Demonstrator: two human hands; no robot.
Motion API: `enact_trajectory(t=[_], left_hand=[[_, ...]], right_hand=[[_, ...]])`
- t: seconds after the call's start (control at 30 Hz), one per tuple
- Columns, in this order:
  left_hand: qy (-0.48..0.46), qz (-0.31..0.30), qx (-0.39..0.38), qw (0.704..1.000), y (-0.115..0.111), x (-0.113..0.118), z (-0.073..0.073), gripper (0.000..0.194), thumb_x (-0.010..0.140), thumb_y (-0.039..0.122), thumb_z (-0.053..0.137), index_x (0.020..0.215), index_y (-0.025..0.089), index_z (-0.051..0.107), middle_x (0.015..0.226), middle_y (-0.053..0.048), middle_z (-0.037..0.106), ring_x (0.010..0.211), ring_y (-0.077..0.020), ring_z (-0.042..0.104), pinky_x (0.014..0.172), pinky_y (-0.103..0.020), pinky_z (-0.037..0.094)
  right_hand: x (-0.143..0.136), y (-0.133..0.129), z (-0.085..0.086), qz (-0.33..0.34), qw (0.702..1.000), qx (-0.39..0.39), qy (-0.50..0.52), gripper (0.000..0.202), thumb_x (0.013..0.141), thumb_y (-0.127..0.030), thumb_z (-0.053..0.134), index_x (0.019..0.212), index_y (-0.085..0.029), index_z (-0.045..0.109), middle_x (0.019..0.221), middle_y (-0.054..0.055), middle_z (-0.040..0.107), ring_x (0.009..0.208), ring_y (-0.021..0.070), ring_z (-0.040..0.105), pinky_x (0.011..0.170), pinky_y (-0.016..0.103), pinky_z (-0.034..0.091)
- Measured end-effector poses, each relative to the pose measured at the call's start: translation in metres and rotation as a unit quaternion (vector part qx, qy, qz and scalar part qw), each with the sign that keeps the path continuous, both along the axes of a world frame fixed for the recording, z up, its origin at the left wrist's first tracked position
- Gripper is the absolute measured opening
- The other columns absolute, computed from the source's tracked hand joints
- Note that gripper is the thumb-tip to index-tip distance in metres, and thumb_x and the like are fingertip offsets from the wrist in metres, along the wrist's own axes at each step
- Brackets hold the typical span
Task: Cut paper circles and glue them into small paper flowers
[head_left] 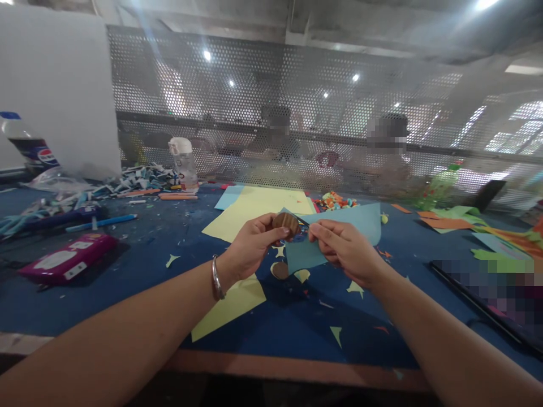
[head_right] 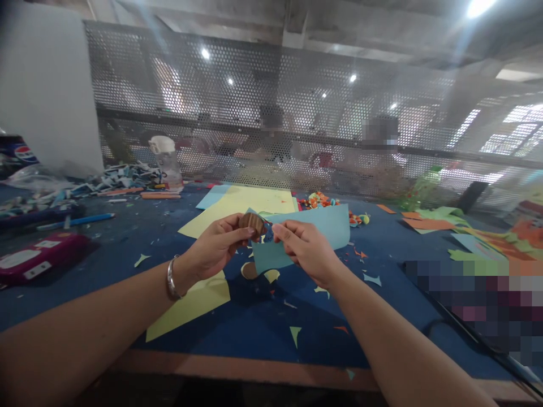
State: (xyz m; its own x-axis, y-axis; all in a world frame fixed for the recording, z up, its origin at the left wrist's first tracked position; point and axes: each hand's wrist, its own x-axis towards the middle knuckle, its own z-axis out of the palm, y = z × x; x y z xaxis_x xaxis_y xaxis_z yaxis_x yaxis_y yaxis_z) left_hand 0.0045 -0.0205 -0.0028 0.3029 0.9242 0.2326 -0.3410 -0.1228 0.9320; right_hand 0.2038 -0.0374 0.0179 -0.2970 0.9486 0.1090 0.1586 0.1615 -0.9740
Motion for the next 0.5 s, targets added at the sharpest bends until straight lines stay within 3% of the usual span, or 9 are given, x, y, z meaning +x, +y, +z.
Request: enact_trajectory(t=[0.5], left_hand=[[0.004,0.002,-0.005,1.000,0.0016,0.0007,-0.0022,0.022,0.075,0.022,0.078,0.093,0.014,0.068,0.084,-0.004,0.069,0.074,-0.0128,0.058,0.070,-0.028,0.038]], right_hand=[[0.0025,0.0024,-0.0019,0.004,1.000,0.002,0.000,0.039,0.092,-0.053,0.059,0.076,-0.018,0.053,0.052,-0.011,0.021,0.045,0.0041,0.011,0.040,0.020,0.010]])
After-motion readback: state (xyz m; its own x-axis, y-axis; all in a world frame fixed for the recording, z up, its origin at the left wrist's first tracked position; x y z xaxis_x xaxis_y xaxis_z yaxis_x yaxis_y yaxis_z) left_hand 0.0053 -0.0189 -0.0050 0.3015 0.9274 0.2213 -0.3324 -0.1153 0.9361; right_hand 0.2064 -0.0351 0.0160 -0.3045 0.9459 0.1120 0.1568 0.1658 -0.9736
